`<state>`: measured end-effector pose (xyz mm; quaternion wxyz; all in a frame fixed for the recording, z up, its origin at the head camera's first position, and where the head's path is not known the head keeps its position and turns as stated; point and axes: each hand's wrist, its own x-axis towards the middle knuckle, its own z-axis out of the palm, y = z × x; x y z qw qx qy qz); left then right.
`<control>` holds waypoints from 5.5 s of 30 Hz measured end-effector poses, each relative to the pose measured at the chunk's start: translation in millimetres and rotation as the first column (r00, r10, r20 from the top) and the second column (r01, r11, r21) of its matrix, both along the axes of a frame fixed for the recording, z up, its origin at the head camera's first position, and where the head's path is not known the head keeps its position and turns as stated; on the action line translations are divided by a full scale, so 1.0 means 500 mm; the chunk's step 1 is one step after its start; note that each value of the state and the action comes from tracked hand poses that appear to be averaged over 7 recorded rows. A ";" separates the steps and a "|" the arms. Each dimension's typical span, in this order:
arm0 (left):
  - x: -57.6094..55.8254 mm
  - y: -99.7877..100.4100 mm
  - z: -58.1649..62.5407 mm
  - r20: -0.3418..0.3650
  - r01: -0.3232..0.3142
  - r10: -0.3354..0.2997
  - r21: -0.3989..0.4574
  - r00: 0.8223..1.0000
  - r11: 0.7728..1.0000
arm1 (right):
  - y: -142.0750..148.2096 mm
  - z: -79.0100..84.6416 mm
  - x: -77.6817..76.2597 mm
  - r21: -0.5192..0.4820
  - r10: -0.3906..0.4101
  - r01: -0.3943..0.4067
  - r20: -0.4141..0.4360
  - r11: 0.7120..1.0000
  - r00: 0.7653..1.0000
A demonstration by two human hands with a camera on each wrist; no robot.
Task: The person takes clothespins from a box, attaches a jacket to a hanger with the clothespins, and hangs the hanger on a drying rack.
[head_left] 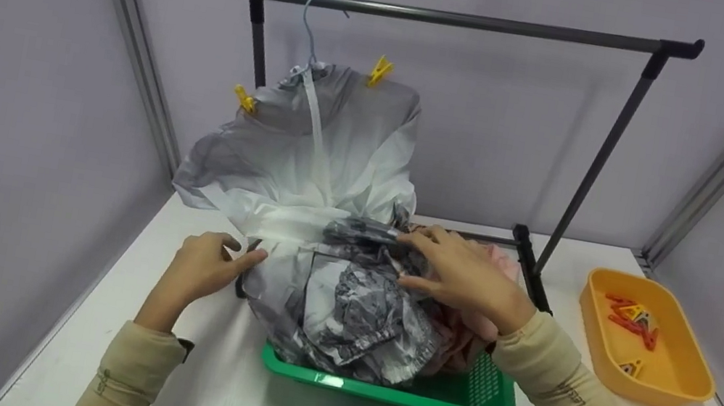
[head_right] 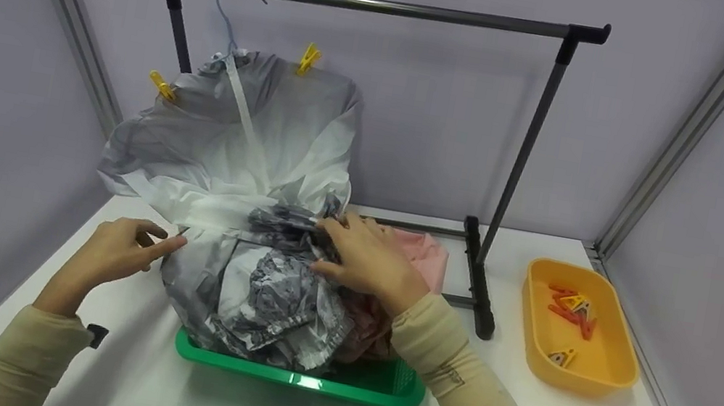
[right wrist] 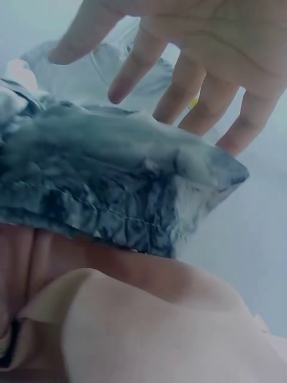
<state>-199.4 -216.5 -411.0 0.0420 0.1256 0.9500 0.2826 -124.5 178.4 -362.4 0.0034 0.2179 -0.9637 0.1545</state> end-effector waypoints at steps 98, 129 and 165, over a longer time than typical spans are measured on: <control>-0.001 0.008 0.014 -0.211 0.074 -0.055 0.083 0.976 0.994 | -0.036 -0.100 -0.017 0.046 0.064 -0.057 -0.162 0.997 0.985; 0.074 0.073 -0.052 -0.117 0.382 -0.372 0.082 0.921 0.921 | -0.043 -0.038 -0.130 -0.129 -0.049 0.040 -0.064 0.991 0.997; 0.077 0.116 -0.067 -0.315 0.269 -0.321 -0.197 0.893 0.943 | 0.034 -0.031 -0.125 -0.114 -0.011 0.046 0.290 0.992 0.957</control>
